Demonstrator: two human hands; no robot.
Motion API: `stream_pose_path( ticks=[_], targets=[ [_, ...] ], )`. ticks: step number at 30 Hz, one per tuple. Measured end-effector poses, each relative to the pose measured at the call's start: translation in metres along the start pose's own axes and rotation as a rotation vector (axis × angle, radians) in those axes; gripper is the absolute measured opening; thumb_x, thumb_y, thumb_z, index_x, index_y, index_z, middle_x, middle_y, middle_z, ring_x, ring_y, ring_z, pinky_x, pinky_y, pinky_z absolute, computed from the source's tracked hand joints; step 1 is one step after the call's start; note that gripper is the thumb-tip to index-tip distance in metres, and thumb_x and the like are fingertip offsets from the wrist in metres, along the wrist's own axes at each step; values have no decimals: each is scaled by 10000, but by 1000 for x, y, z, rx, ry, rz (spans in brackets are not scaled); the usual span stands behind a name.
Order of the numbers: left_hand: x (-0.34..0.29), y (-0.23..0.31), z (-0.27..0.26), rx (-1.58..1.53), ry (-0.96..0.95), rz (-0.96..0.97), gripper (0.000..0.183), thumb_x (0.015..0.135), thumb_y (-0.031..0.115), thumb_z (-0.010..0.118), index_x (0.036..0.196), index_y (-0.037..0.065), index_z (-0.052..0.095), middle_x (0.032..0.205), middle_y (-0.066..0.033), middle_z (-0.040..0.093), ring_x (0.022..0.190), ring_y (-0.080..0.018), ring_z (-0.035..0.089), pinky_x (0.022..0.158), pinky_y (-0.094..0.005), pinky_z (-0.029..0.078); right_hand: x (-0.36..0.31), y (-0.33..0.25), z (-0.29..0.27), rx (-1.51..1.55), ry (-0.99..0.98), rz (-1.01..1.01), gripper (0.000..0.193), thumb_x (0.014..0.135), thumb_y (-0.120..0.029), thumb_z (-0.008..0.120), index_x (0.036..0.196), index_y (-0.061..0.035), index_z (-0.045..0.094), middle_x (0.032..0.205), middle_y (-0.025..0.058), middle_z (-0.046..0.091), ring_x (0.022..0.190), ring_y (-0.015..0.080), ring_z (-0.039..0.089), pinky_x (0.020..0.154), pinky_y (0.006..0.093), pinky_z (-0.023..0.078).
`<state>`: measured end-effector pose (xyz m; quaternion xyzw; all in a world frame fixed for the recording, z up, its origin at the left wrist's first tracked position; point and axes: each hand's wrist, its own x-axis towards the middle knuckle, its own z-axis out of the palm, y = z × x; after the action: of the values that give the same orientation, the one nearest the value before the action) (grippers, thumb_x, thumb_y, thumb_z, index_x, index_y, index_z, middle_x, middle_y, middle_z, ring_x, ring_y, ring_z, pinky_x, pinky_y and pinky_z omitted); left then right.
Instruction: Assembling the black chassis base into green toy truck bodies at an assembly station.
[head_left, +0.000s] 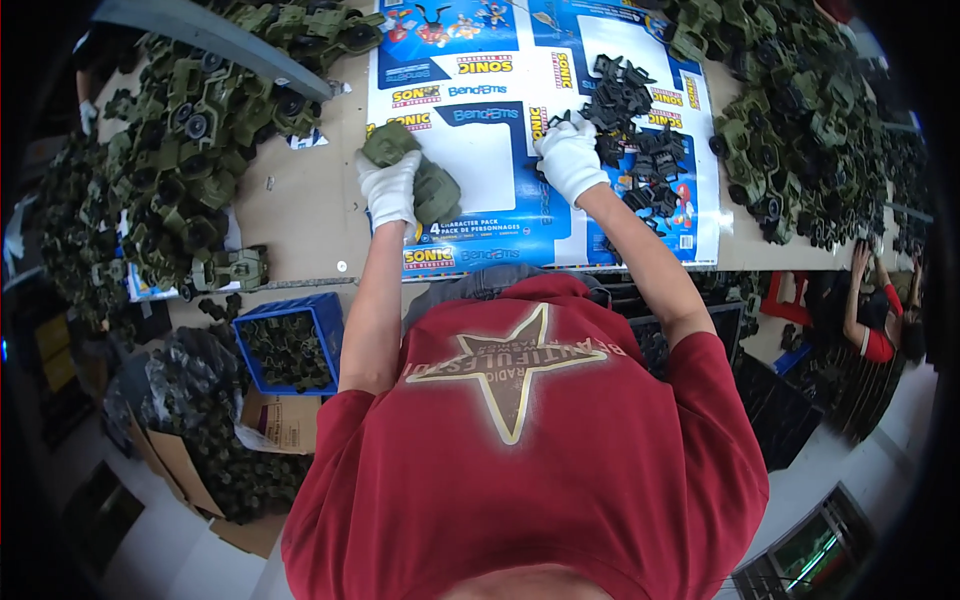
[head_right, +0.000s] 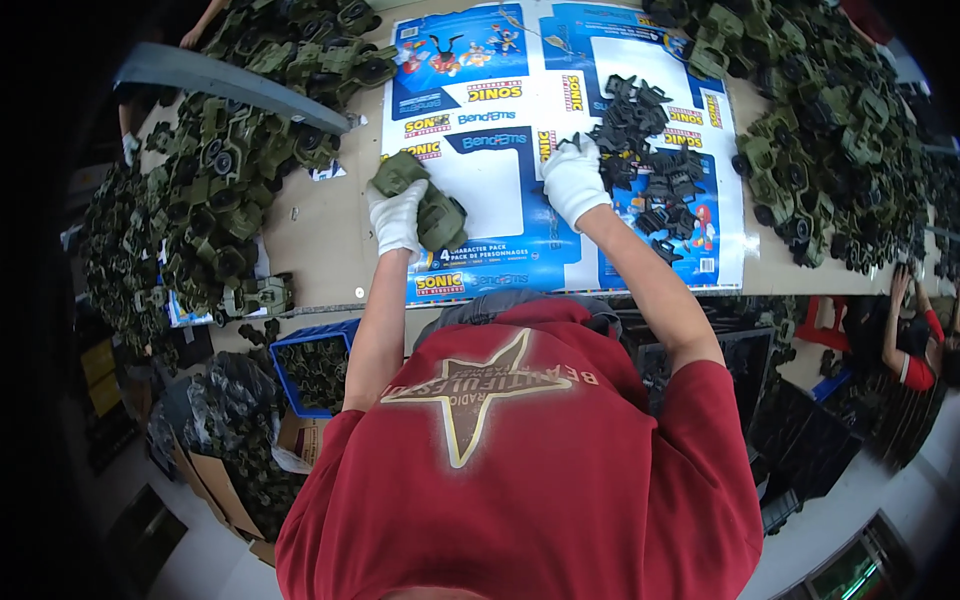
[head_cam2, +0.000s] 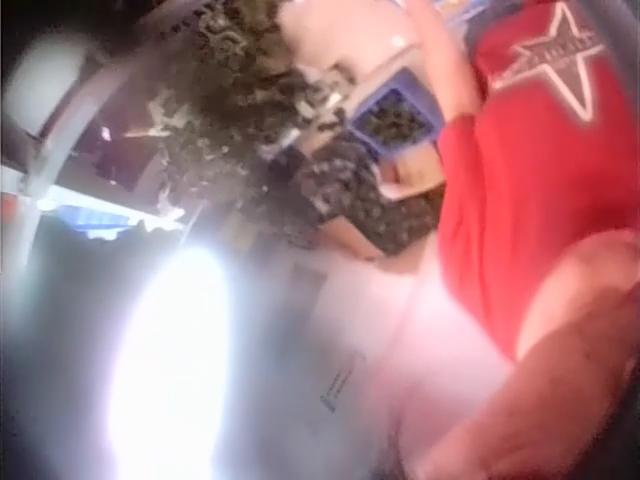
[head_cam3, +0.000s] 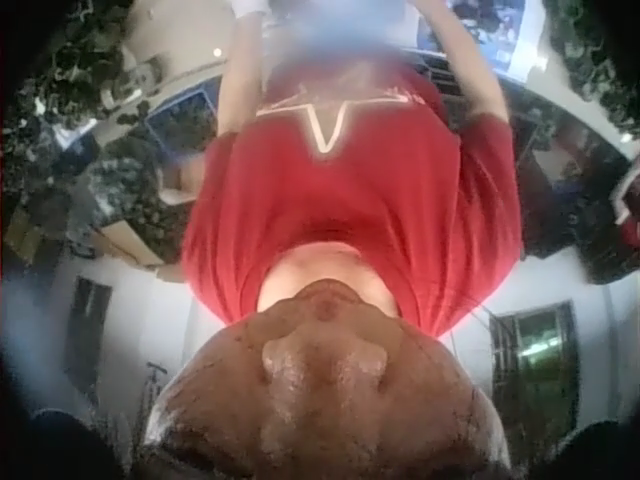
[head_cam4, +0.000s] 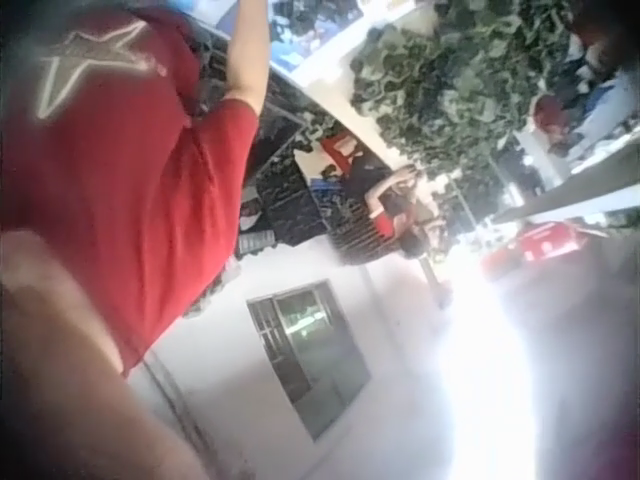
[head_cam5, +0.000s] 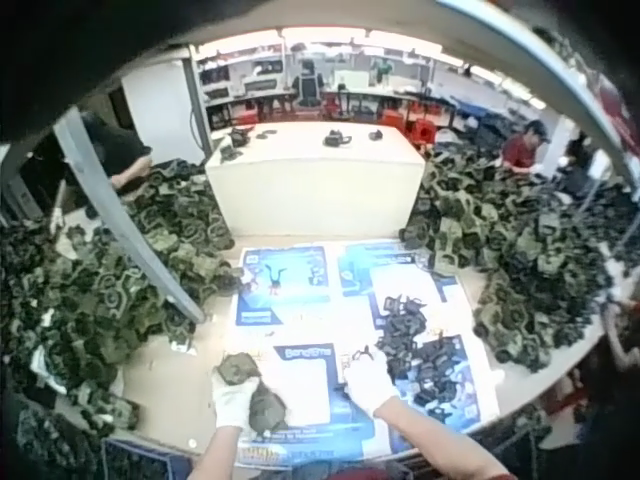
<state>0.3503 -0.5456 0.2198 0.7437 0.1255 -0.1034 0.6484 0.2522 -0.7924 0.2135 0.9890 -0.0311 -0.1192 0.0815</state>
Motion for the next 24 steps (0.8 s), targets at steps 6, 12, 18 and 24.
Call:
stream_pose_path(
  ticks=[6, 12, 18, 24],
  targets=[
    [-12, -6, -22, 395, -551, 158, 710, 662, 168, 834, 1292, 50, 530, 1072, -127, 678, 978, -231, 655, 866, -319, 526, 7, -14, -9, 388, 588, 4, 120, 811, -276, 704, 854, -171, 663, 989, 43, 644, 918, 263, 622, 820, 448, 443],
    [-11, -22, -23, 520, -405, 172, 728, 655, 224, 848, 1293, 54, 541, 1132, -159, 656, 1030, -269, 650, 909, -339, 514, -41, -37, 33, 370, 408, -338, 355, 760, -228, 676, 1088, -122, 586, 1191, 88, 582, 1133, 264, 554, 904, 435, 422],
    [-22, -1, -20, 389, -537, 52, 792, 694, 187, 832, 1380, 29, 470, 1176, -148, 648, 1033, -247, 647, 901, -309, 517, -40, -49, -9, 475, 291, 120, 526, 795, -418, 717, 1188, -98, 576, 1125, 143, 638, 953, 323, 645, 795, 431, 493],
    [-28, 15, -38, 117, -609, -61, 833, 732, 168, 831, 1428, -17, 410, 1212, -104, 649, 1032, -139, 633, 870, -262, 514, -6, -29, 21, 1064, 314, -9, 543, 867, -331, 706, 1312, -50, 573, 1017, 133, 699, 800, 230, 681, 783, 350, 522]
  ],
)
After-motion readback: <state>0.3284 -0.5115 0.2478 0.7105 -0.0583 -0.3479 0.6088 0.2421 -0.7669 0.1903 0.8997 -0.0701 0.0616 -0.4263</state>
